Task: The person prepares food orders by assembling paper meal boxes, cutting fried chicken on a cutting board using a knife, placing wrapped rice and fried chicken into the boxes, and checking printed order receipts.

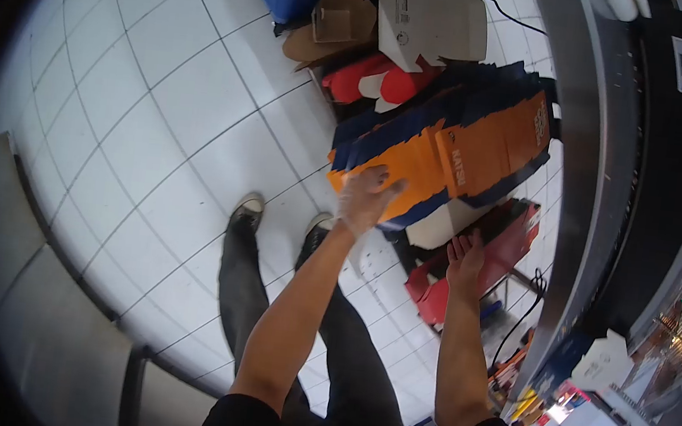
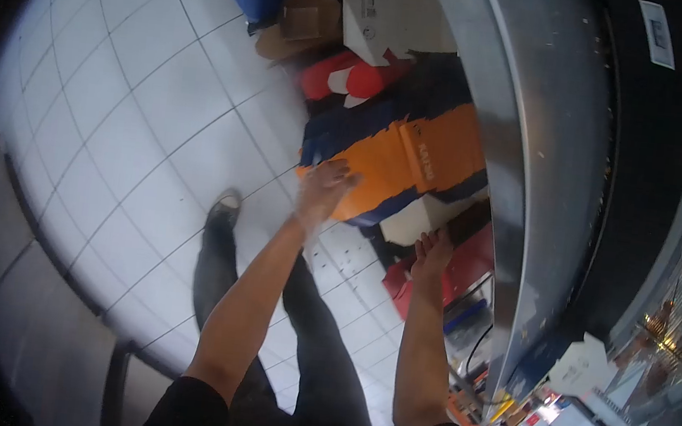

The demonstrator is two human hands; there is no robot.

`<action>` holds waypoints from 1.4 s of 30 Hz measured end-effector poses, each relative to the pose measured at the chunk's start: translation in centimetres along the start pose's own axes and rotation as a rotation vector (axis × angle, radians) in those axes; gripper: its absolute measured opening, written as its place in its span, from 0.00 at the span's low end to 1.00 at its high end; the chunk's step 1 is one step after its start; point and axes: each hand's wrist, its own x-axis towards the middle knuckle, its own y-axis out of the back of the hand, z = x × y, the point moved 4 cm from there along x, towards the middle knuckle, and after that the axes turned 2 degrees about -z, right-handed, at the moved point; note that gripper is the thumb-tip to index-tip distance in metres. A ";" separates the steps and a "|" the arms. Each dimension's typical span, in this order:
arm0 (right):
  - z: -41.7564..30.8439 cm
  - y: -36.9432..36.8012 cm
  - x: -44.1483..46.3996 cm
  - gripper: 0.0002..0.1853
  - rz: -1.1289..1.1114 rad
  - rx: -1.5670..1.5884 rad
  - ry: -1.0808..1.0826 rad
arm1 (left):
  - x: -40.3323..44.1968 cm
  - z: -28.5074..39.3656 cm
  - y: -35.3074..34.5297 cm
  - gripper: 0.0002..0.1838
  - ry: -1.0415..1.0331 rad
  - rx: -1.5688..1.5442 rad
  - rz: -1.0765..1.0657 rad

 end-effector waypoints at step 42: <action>-11.9 -8.2 3.9 0.42 -0.209 -1.318 1.437 | 5.1 -0.5 -20.2 0.27 0.251 -0.496 0.018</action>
